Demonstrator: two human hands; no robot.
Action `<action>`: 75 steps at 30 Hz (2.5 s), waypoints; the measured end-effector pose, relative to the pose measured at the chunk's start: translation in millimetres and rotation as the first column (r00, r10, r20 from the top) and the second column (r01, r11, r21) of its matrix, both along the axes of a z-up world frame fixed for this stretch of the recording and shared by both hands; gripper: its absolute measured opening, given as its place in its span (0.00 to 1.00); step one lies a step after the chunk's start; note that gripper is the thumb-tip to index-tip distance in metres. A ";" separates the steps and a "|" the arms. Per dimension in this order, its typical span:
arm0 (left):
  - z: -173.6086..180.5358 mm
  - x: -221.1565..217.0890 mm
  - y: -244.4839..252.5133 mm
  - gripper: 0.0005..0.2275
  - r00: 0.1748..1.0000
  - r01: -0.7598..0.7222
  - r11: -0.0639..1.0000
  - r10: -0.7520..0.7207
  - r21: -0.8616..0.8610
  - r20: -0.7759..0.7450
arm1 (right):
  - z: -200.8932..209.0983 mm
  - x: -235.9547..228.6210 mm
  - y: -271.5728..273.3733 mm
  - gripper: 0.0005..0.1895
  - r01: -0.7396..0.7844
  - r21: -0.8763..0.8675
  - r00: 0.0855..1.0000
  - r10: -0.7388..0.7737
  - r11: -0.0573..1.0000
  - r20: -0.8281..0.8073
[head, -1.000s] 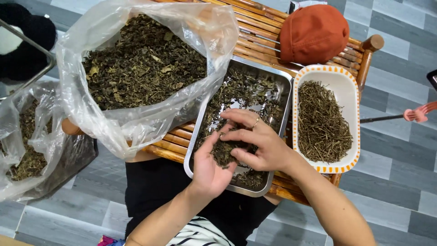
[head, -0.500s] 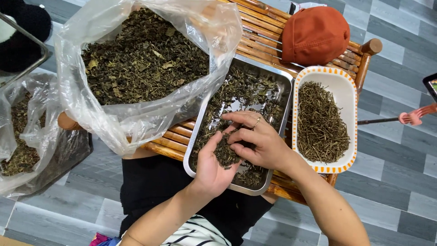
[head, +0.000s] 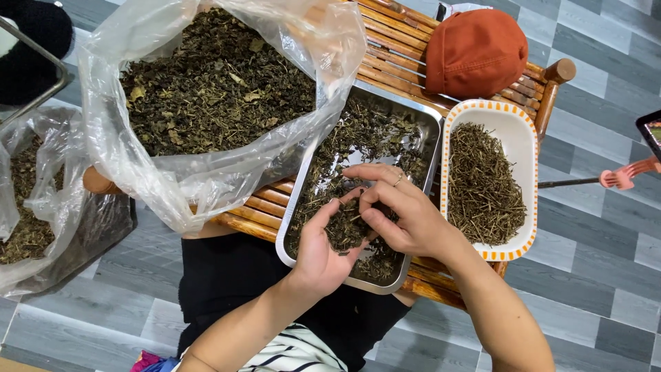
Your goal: Sorting dried tea leaves by hand on a bamboo table, separating them into different containers.
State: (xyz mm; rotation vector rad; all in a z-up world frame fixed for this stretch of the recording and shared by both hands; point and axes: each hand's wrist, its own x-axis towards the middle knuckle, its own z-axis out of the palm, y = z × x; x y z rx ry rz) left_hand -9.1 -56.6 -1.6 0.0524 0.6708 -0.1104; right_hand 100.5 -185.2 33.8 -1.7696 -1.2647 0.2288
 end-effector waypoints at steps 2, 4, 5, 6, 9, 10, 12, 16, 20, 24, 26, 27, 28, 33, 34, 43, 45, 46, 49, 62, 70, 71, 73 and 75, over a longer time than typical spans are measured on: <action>-13.0 -0.4 -2.3 0.19 1.000 0.004 1.000 -0.004 -0.022 -0.015 | -6.9 -0.8 -2.7 0.10 -0.019 0.028 0.997 0.021 0.999 -0.074; -18.2 -0.2 -4.3 0.19 0.999 0.011 0.999 -0.012 -0.044 -0.029 | -11.8 -1.3 -4.1 0.10 -0.033 0.058 0.988 0.041 0.998 -0.146; -16.8 0.0 -4.9 0.19 0.999 0.012 0.999 -0.013 -0.039 -0.036 | -13.3 -1.3 -4.0 0.11 -0.027 0.073 0.990 0.037 0.997 -0.136; -15.4 1.0 -5.2 0.19 0.999 0.012 0.999 -0.013 -0.035 -0.040 | -14.5 -0.6 -3.6 0.13 -0.023 0.089 0.992 0.034 0.996 -0.124; -10.4 6.7 -1.8 0.19 0.999 0.051 0.999 -0.051 0.011 -0.020 | -6.5 4.3 -4.7 0.10 0.038 0.124 0.994 -0.025 0.992 -0.111; -12.3 5.7 -2.7 0.19 0.998 0.052 0.999 -0.052 0.013 -0.019 | -1.1 10.2 -7.2 0.10 0.040 0.126 0.994 -0.026 0.991 -0.110; -16.3 2.6 -4.6 0.17 0.997 -0.007 0.999 0.004 0.045 0.075 | 9.6 21.4 -12.0 0.13 0.098 0.038 0.959 -0.105 0.994 0.263; -5.2 3.8 2.3 0.17 0.991 -0.032 0.996 0.021 0.078 0.130 | 28.1 24.4 -21.4 0.08 0.133 -0.167 0.900 -0.048 0.977 0.433; -4.9 6.3 9.3 0.16 0.984 -0.071 0.997 0.066 0.023 0.163 | 35.7 19.4 -21.3 0.08 0.026 -0.375 0.964 0.076 0.927 0.255; -9.4 13.6 18.8 0.16 0.973 -0.131 0.991 0.136 -0.039 0.185 | 22.5 11.5 -26.1 0.08 -0.098 -0.299 0.994 0.081 0.949 -0.069; -4.1 13.5 21.8 0.15 0.969 -0.153 0.987 0.158 -0.039 0.189 | 17.0 2.9 -20.5 0.05 -0.049 -0.300 0.991 0.009 0.953 -0.132; -1.5 13.5 23.5 0.15 0.965 -0.176 0.984 0.180 -0.040 0.191 | 14.3 -1.4 -17.6 0.04 0.000 -0.305 0.979 -0.062 0.952 -0.195; -0.6 14.2 23.5 0.15 0.965 -0.175 0.984 0.180 -0.040 0.192 | 11.6 -2.8 -16.7 0.04 0.001 -0.305 0.979 -0.063 0.952 -0.194; 5.9 16.5 23.0 0.15 0.959 -0.225 0.973 0.232 -0.059 0.166 | 6.5 -9.6 -14.9 0.08 0.170 -0.312 0.947 -0.242 0.935 -0.209; 6.1 17.3 22.5 0.15 0.958 -0.224 0.973 0.231 -0.060 0.167 | 10.8 -11.5 -12.0 0.08 0.171 -0.313 0.948 -0.243 0.934 -0.207; 2.0 18.7 14.5 0.16 0.975 -0.186 0.982 0.190 -0.040 0.118 | 29.3 -15.8 -4.2 0.03 0.186 -0.404 0.982 -0.152 0.895 0.116; -2.2 18.5 12.6 0.16 0.981 -0.161 0.987 0.160 -0.008 0.110 | 31.4 -9.7 -8.4 0.03 0.117 -0.464 0.993 -0.104 0.878 0.054; -2.9 18.8 12.0 0.16 0.982 -0.156 0.988 0.156 -0.009 0.111 | 28.8 -4.6 -15.2 0.03 0.121 -0.465 0.993 -0.108 0.877 0.054; -5.1 18.7 8.7 0.17 0.979 -0.158 0.987 0.151 0.040 0.136 | 30.8 10.8 -33.8 0.06 0.070 -0.495 0.994 -0.104 0.866 -0.040; -4.7 8.7 -12.4 0.15 0.976 -0.110 0.983 0.079 0.148 0.203 | 43.7 51.9 -118.0 0.03 0.466 -0.673 0.828 -0.551 0.575 0.103; -5.8 11.0 -14.7 0.14 0.950 -0.165 0.978 0.122 0.130 0.289 | 36.9 39.3 -99.0 0.15 0.783 -0.401 0.619 -0.532 0.476 0.577; -2.3 12.4 -14.5 0.16 0.959 -0.132 0.985 0.097 0.116 0.265 | 28.8 35.7 -86.5 0.13 0.733 -0.242 0.645 -0.537 0.636 0.544; 2.2 15.9 -13.3 0.19 0.967 -0.098 0.989 0.070 0.107 0.246 | 13.4 24.9 -61.2 0.11 0.650 -0.057 0.671 -0.537 0.758 0.512; 4.2 22.4 -14.7 0.24 0.979 -0.086 0.990 0.064 0.109 0.194 | 1.1 13.6 -37.5 0.08 0.338 0.021 0.844 -0.313 0.941 0.435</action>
